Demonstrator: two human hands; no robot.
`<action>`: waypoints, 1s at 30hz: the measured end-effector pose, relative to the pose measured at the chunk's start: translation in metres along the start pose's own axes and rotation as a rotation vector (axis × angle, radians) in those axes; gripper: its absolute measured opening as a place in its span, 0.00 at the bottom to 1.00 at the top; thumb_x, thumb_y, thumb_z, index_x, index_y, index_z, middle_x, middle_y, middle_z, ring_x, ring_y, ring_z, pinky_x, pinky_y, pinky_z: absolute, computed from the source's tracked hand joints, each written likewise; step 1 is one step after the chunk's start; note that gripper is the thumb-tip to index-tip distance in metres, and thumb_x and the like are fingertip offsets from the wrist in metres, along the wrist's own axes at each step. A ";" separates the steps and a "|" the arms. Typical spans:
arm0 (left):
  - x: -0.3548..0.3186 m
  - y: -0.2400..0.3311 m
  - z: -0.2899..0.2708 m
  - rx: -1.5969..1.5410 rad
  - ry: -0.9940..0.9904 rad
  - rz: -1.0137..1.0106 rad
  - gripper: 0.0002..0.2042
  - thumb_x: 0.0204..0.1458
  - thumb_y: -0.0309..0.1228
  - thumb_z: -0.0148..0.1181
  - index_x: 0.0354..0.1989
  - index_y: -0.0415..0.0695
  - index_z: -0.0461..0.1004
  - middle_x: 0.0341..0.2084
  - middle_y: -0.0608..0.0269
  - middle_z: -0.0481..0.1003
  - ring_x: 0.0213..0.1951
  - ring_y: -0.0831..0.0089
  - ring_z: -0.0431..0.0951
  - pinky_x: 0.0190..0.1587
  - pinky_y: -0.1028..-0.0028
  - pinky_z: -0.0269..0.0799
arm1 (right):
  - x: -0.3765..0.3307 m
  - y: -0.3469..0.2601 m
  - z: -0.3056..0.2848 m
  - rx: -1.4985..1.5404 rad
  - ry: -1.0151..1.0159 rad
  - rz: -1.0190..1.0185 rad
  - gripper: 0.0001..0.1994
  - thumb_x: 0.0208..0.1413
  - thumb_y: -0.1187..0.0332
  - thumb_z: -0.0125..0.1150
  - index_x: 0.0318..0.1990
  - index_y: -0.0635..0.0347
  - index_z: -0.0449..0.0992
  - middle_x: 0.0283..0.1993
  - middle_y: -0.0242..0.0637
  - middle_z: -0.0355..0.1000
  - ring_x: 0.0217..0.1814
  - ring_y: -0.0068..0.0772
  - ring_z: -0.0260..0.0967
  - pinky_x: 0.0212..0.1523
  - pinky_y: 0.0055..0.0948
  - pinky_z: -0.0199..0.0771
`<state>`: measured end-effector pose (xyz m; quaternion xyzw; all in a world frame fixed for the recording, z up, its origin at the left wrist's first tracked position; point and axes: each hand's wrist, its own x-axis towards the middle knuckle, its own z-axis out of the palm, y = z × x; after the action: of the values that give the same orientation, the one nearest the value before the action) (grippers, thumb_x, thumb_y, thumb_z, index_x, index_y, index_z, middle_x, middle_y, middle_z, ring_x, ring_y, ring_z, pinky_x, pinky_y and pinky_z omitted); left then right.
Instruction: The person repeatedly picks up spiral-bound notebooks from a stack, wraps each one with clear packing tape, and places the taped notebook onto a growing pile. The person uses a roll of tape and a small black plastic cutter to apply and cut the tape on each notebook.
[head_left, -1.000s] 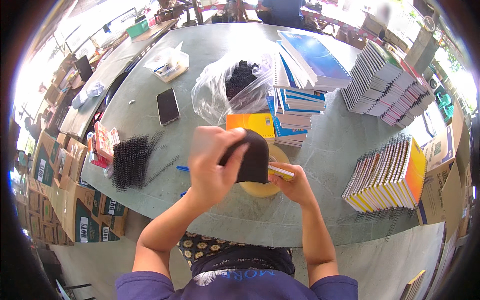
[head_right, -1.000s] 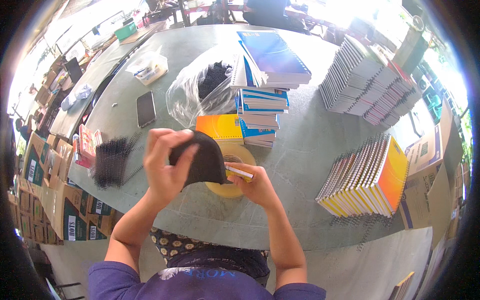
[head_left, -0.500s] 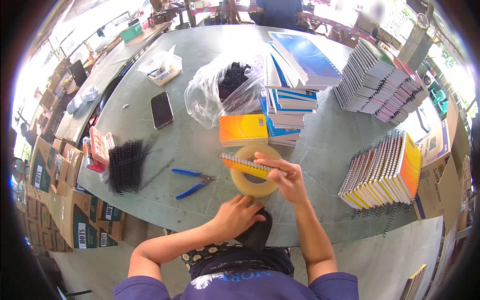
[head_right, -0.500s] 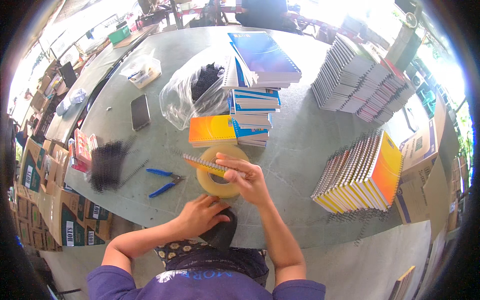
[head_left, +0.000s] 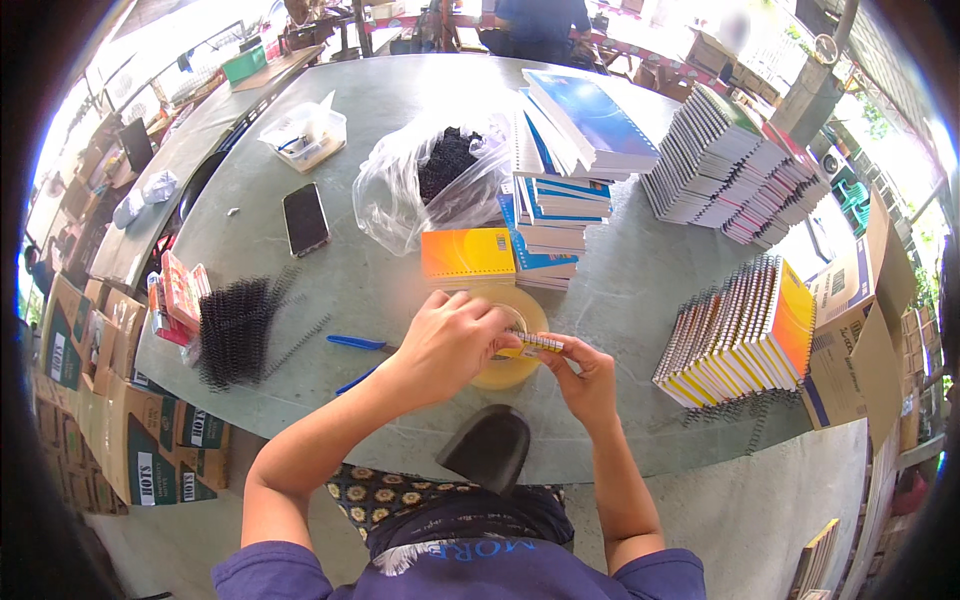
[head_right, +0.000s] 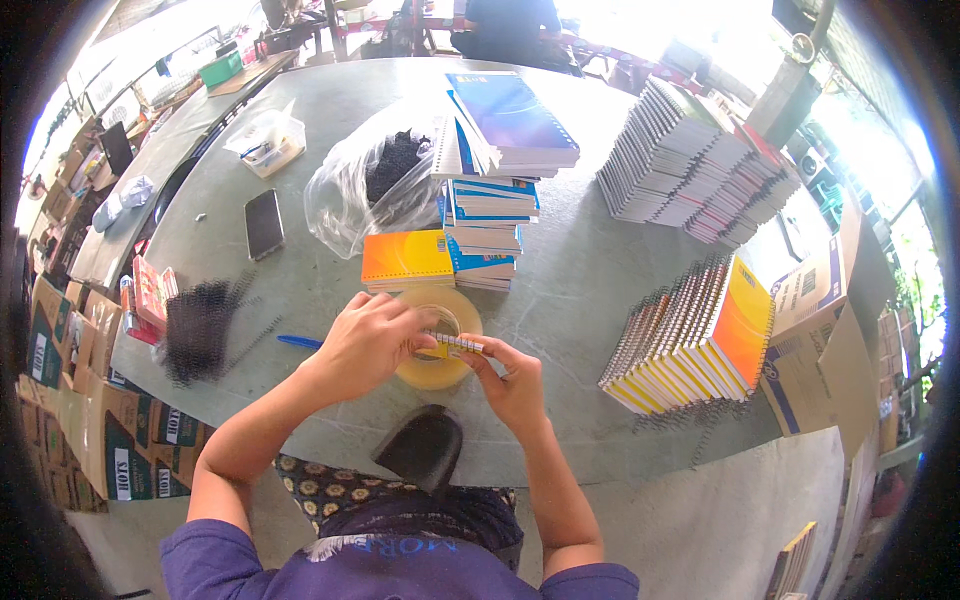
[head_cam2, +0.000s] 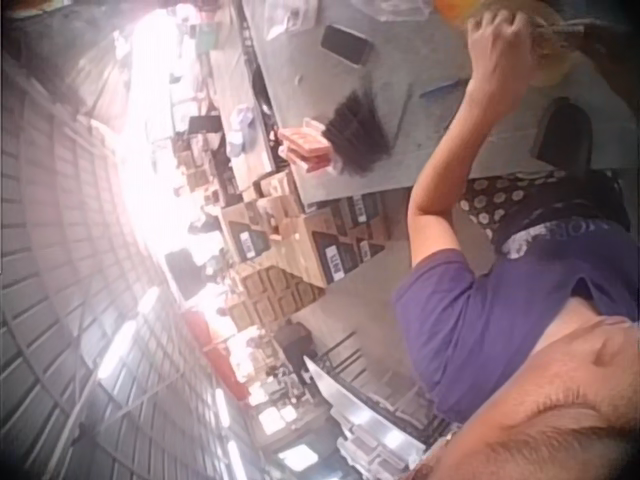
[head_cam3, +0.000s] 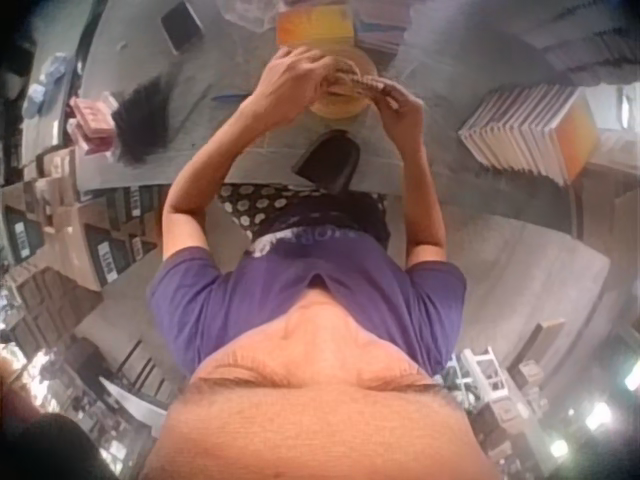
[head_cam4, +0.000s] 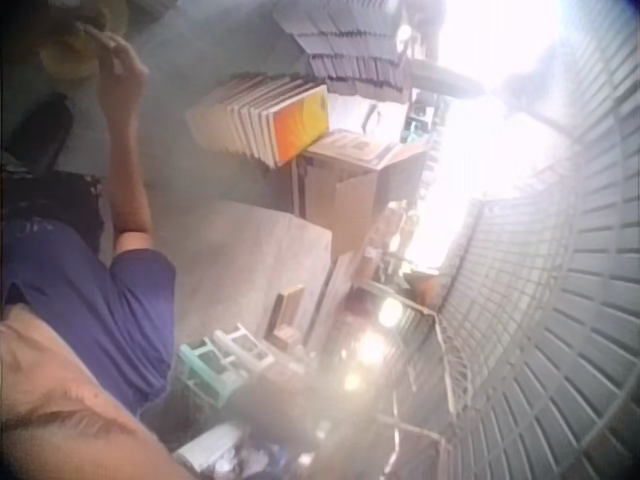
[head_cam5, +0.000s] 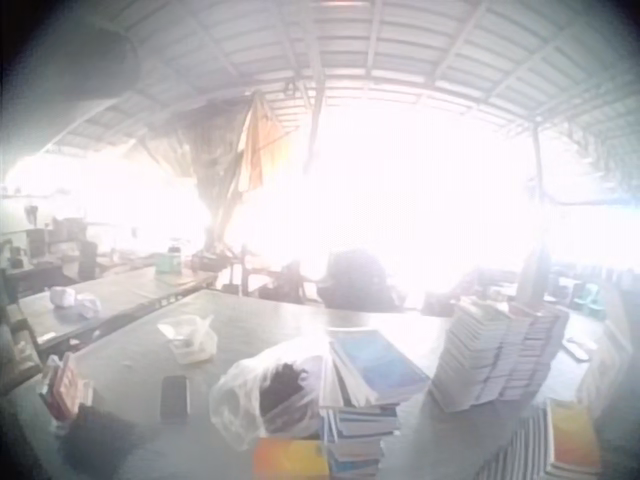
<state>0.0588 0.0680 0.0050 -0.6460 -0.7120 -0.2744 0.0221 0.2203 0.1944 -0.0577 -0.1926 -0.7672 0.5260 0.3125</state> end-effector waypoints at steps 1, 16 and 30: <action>0.001 -0.002 0.001 -0.024 -0.093 0.000 0.13 0.44 0.37 0.63 0.35 0.45 0.71 0.34 0.58 0.73 0.40 0.59 0.72 0.42 0.65 0.65 | -0.001 0.000 -0.001 -0.030 -0.002 -0.011 0.10 0.50 0.75 0.62 0.41 0.64 0.77 0.37 0.39 0.78 0.38 0.23 0.74 0.40 0.23 0.73; 0.022 0.016 0.032 -0.175 -0.067 0.202 0.11 0.48 0.32 0.56 0.38 0.40 0.72 0.31 0.54 0.73 0.37 0.56 0.72 0.43 0.61 0.67 | -0.003 0.001 -0.007 -0.215 0.017 -0.108 0.07 0.50 0.73 0.59 0.37 0.65 0.76 0.29 0.43 0.75 0.30 0.25 0.71 0.31 0.23 0.69; 0.031 0.014 0.022 -0.262 -0.224 0.186 0.08 0.49 0.29 0.54 0.36 0.40 0.73 0.28 0.52 0.74 0.36 0.53 0.74 0.41 0.60 0.69 | -0.002 0.003 -0.007 -0.179 0.033 -0.068 0.06 0.50 0.73 0.59 0.36 0.64 0.76 0.29 0.49 0.73 0.30 0.38 0.75 0.30 0.29 0.70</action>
<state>0.0738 0.1051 0.0034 -0.7328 -0.6055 -0.2876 -0.1163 0.2260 0.1995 -0.0595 -0.2022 -0.8118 0.4413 0.3245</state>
